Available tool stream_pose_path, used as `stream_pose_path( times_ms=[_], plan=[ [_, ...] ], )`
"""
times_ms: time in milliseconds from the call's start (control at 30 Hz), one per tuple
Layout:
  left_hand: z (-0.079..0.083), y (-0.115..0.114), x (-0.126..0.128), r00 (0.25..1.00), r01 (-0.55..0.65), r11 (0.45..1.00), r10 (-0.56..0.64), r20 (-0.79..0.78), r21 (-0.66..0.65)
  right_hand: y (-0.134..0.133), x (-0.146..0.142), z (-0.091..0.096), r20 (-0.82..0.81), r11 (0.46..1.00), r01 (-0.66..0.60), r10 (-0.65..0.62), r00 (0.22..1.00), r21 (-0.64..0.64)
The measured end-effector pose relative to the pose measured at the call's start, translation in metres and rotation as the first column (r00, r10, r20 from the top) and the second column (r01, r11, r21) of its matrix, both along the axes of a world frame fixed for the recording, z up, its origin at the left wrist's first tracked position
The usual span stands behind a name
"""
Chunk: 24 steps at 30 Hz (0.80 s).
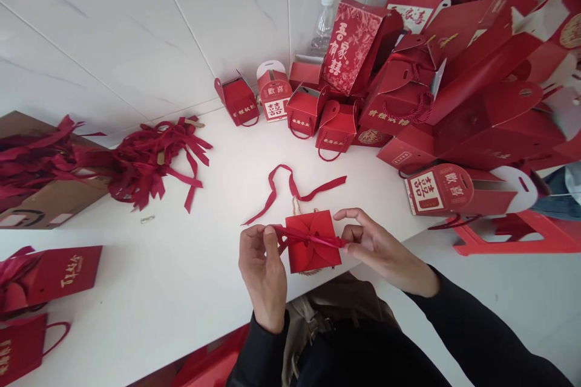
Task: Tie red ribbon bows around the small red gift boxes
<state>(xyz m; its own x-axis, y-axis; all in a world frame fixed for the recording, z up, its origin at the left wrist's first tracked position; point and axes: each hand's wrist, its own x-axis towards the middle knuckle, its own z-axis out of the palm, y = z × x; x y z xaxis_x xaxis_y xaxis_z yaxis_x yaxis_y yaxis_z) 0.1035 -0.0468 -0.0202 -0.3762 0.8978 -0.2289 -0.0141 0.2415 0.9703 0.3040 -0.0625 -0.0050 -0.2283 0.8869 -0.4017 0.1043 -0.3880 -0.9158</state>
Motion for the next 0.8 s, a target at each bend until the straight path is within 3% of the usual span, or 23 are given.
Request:
stream_pose_path(
  times_ms=[133,233,333,400,467,800],
  plan=[
    [0.0,-0.003,-0.002,0.998,0.047,0.999,-0.047,0.041,-0.007,0.002,0.006,-0.005,0.038,1.0,0.007,-0.007,0.999,-0.013],
    [-0.002,-0.011,-0.004,0.98,0.076,0.987,-0.048,-0.192,0.143,-0.004,0.004,-0.002,0.203,0.981,0.093,-0.127,0.971,0.168],
    [-0.005,-0.018,-0.005,0.808,0.334,0.89,-0.101,-0.581,0.311,-0.011,-0.005,0.0,0.373,0.89,0.032,-0.223,0.901,0.455],
    [-0.006,-0.019,-0.005,0.657,0.543,0.793,-0.196,-0.728,0.277,-0.012,-0.012,-0.002,0.438,0.847,-0.088,-0.18,0.881,0.525],
    [-0.006,-0.016,-0.004,0.595,0.615,0.75,-0.237,-0.768,0.245,-0.011,-0.017,-0.004,0.454,0.837,-0.133,-0.149,0.878,0.53],
    [-0.008,-0.008,-0.007,0.621,0.591,0.774,-0.256,-0.74,0.227,-0.009,-0.017,-0.007,0.48,0.82,-0.157,-0.157,0.863,0.55]
  ],
)
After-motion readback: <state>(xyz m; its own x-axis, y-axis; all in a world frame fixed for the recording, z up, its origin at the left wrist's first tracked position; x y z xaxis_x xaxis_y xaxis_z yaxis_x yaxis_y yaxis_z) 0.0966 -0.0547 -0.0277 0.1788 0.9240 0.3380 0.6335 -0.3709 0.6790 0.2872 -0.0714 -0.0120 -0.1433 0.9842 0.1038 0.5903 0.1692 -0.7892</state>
